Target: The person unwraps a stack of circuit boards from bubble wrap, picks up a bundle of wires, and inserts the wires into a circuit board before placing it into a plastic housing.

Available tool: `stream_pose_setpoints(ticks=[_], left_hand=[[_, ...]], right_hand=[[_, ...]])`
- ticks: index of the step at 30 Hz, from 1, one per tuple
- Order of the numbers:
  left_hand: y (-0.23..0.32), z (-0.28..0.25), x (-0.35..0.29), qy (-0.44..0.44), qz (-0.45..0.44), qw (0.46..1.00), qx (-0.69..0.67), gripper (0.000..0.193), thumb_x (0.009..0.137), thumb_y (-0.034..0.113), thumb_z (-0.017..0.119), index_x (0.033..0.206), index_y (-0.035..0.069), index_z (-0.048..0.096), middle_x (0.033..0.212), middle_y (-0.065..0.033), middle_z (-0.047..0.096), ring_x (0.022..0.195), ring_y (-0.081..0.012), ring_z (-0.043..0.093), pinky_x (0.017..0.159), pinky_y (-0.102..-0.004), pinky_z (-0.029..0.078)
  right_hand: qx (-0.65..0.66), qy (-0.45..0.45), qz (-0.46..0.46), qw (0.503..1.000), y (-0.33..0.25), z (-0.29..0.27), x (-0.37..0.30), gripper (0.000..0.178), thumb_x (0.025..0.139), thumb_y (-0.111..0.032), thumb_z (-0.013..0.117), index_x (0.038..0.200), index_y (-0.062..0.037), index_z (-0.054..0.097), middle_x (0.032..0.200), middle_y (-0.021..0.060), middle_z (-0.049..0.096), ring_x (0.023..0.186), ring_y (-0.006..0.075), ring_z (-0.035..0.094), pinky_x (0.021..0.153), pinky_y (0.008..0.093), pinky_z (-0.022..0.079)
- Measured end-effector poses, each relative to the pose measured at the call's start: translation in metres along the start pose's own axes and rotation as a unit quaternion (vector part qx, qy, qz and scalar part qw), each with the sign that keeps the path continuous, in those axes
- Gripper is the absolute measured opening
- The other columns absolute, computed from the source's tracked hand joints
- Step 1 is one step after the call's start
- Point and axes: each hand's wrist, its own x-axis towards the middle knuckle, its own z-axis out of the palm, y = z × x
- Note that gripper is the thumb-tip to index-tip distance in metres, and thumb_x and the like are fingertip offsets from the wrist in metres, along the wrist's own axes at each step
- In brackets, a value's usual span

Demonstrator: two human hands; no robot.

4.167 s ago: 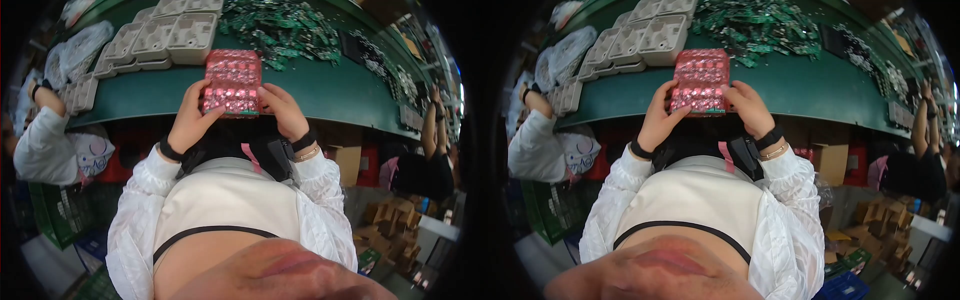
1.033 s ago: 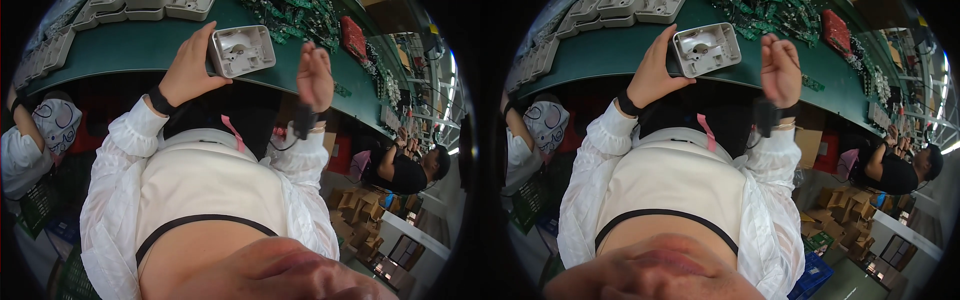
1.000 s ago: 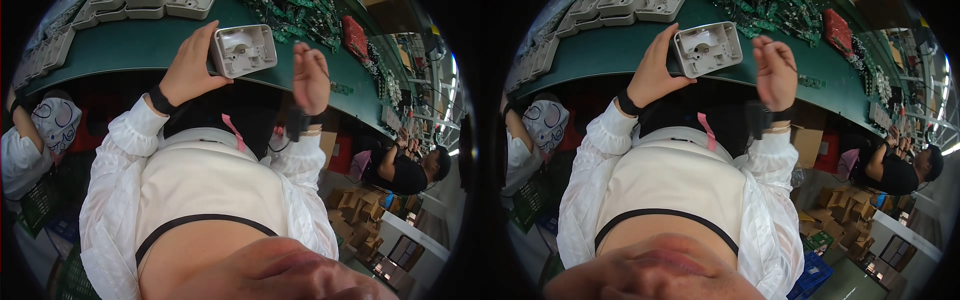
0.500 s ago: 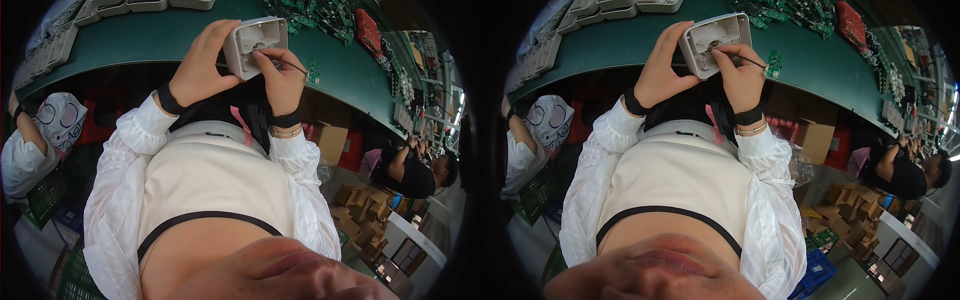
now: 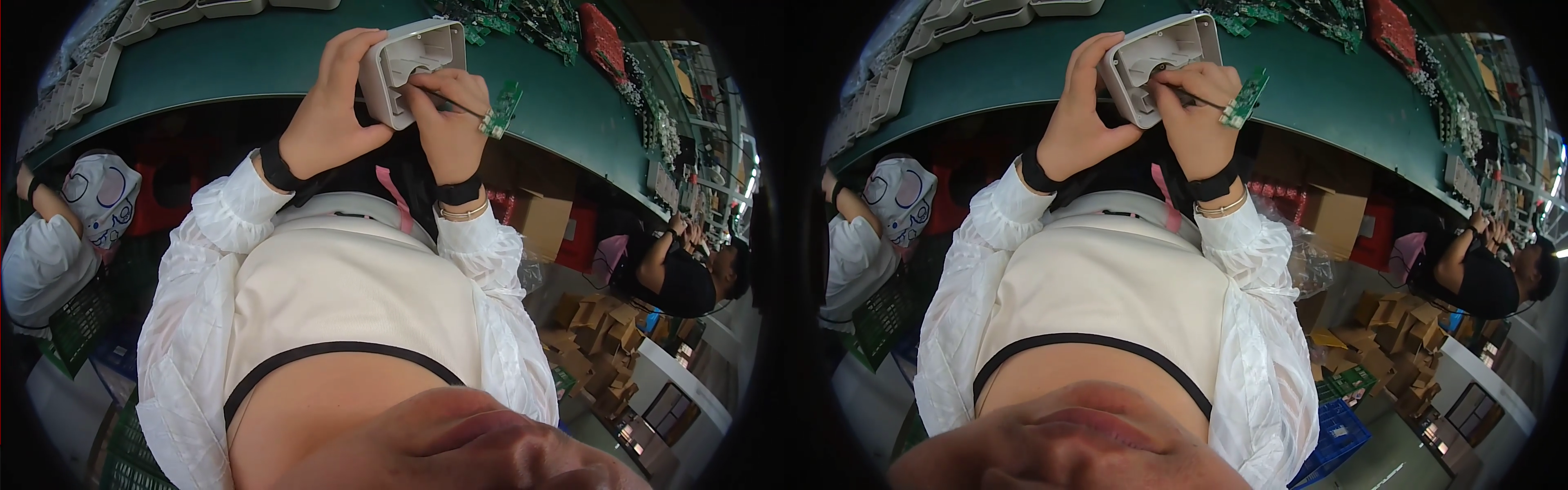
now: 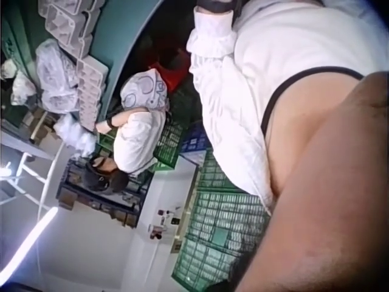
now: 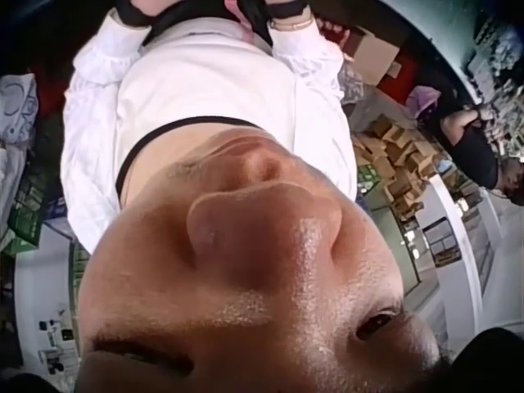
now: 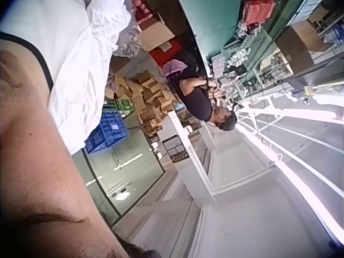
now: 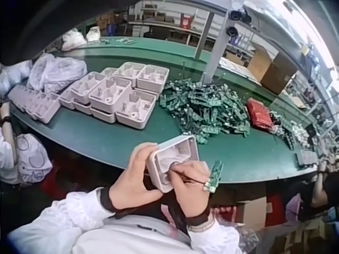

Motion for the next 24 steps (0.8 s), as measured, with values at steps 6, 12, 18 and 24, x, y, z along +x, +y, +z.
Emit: stream_pose_setpoints(ticks=[6, 12, 18, 24], left_hand=[[0.005, -0.006, 0.006, -0.025, -0.030, 0.999, -0.015, 0.094, 0.065, 0.002, 0.079, 0.147, 0.014, 0.034, 0.145, -0.0141, 0.038, 0.127, -0.0353, 0.050, 0.098, -0.0397, 0.052], [0.001, -0.009, 0.014, -0.035, -0.069, 0.996, -0.035, 0.091, 0.067, 0.003, 0.081, 0.147, 0.013, 0.036, 0.144, -0.0139, 0.040, 0.127, -0.0321, 0.050, 0.098, -0.0375, 0.052], [0.000, -0.008, 0.023, -0.050, -0.079, 0.995, -0.025, 0.092, 0.067, 0.005, 0.081, 0.147, 0.013, 0.036, 0.144, -0.0138, 0.040, 0.126, -0.0318, 0.051, 0.098, -0.0370, 0.051], [0.004, -0.007, 0.033, -0.056, -0.040, 0.997, 0.032, 0.094, 0.066, 0.006, 0.082, 0.147, 0.012, 0.034, 0.143, -0.0151, 0.040, 0.126, -0.0332, 0.051, 0.100, -0.0378, 0.049]], right_hand=[[0.153, -0.057, 0.115, 0.980, 0.007, -0.014, -0.004, 0.018, 0.083, -0.003, 0.074, 0.101, -0.0031, 0.072, 0.101, 0.0095, 0.070, 0.093, 0.0220, 0.061, 0.082, 0.0337, 0.049], [0.639, 0.048, 0.233, 0.731, 0.039, -0.033, -0.013, 0.028, 0.092, 0.001, 0.065, 0.119, -0.0026, 0.062, 0.115, 0.0109, 0.065, 0.095, 0.0205, 0.060, 0.084, 0.0351, 0.050], [0.597, -0.009, 0.250, 0.763, 0.053, -0.067, -0.002, 0.026, 0.092, 0.004, 0.062, 0.117, -0.0011, 0.061, 0.112, 0.0125, 0.065, 0.097, 0.0215, 0.064, 0.086, 0.0332, 0.051], [0.458, -0.122, 0.302, 0.827, 0.026, -0.076, 0.018, 0.022, 0.091, 0.005, 0.062, 0.113, 0.0018, 0.063, 0.111, 0.0114, 0.066, 0.097, 0.0215, 0.066, 0.087, 0.0304, 0.051]])
